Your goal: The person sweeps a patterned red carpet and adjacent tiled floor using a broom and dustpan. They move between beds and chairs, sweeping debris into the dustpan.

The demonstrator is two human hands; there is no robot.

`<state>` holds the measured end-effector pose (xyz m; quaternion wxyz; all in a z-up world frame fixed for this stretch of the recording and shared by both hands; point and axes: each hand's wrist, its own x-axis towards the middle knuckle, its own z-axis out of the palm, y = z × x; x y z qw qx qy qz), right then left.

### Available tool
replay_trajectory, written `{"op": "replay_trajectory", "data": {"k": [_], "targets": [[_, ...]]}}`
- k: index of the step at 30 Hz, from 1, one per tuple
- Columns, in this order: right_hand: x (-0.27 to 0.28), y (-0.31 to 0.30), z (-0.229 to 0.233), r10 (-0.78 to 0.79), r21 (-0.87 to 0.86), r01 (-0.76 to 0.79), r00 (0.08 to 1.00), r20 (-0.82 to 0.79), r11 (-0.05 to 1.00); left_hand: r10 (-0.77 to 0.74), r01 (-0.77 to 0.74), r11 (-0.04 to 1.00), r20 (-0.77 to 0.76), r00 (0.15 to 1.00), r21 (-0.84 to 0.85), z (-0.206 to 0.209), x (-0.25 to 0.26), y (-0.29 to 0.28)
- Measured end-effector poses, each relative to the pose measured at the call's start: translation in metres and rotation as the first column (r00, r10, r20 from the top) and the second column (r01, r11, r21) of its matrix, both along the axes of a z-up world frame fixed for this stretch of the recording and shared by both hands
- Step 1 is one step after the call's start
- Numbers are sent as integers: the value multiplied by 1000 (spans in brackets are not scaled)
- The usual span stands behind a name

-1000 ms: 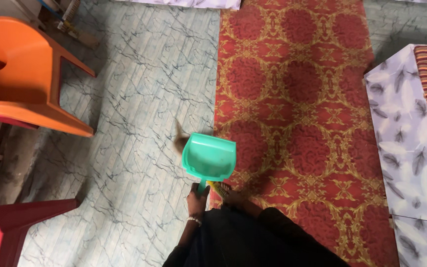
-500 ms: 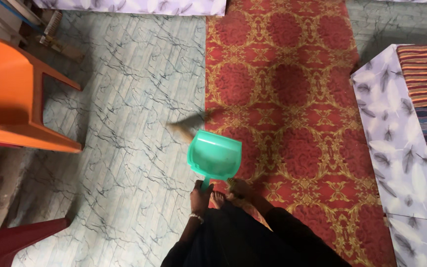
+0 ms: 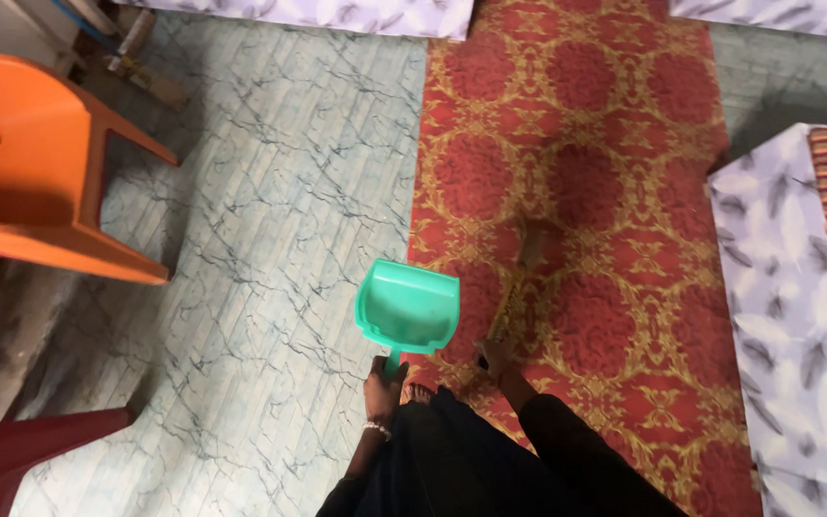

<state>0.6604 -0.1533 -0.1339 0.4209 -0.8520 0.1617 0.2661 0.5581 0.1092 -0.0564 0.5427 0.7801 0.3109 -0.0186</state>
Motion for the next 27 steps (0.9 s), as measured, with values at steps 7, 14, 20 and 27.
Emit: {"op": "replay_trajectory", "data": {"k": [7, 14, 20, 27], "targets": [[-16, 41, -17, 249, -3, -250, 967, -49, 968, 47, -47, 999, -8, 999, -13, -1, -2, 6], [-43, 76, -20, 491, 11, -494, 867, 88, 869, 35, -35, 999, 31, 999, -4, 4, 12, 3], [-37, 70, -14, 757, 1, -775, 617, 214, 632, 25, -23, 999, 63, 998, -36, 5, 20, 0], [-8, 59, -1, 705, 20, -706, 708, 37, 708, -17, 21, 998, 68, 998, -52, 3, 31, -10]]}}
